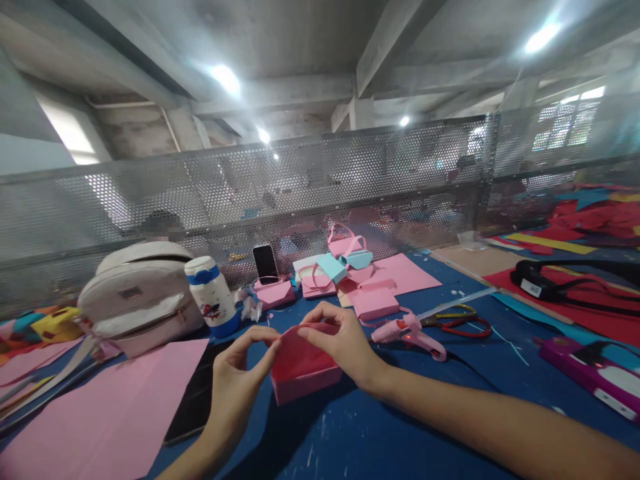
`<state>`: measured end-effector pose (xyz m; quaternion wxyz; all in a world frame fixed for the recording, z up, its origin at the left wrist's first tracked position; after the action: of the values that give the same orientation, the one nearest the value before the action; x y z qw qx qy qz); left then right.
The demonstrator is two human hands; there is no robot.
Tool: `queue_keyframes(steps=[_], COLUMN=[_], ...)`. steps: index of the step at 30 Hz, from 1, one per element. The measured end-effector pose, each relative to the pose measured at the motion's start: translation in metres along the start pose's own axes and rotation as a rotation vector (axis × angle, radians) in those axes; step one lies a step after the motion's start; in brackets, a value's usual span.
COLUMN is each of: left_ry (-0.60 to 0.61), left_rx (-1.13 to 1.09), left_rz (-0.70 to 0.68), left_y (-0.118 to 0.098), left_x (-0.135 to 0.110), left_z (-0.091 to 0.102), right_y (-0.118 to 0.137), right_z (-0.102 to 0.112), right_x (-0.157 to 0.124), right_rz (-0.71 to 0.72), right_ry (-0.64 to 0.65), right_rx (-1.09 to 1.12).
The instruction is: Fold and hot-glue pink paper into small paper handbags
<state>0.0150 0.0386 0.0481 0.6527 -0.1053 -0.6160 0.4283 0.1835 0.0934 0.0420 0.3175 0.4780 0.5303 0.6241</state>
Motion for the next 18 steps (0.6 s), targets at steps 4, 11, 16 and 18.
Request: queue_keyframes(steps=[4, 11, 16, 18], left_ry=[0.003, 0.009, 0.011, 0.01], left_rx=[0.011, -0.003, -0.005, 0.001], left_rz=[-0.001, 0.009, 0.016, 0.017], left_y=[-0.0007, 0.0012, 0.0017, 0.0018], left_x=[0.0002, 0.0019, 0.0031, 0.0031], left_z=[0.0007, 0.0004, 0.0004, 0.0007], right_y=[0.0016, -0.0005, -0.0031, -0.0037], right_z=[0.0006, 0.0008, 0.0015, 0.0015], right_x=[0.0001, 0.0011, 0.002, 0.0019], right_rz=[0.011, -0.029, -0.063, -0.071], right_ry=[-0.01, -0.024, -0.039, -0.038], right_rx=[-0.008, 0.039, 0.085, 0.096])
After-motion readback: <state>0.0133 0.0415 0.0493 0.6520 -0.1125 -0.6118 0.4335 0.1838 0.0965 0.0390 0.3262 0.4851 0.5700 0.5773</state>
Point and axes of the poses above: each hand's wrist, its own x-axis towards the middle knuckle, its own z-axis out of the back of the hand, y = z × x, the point moved 5 cm from there along x, towards the middle knuckle, and after that the axes turned 11 degrees about -z, right-handed, at the moved point
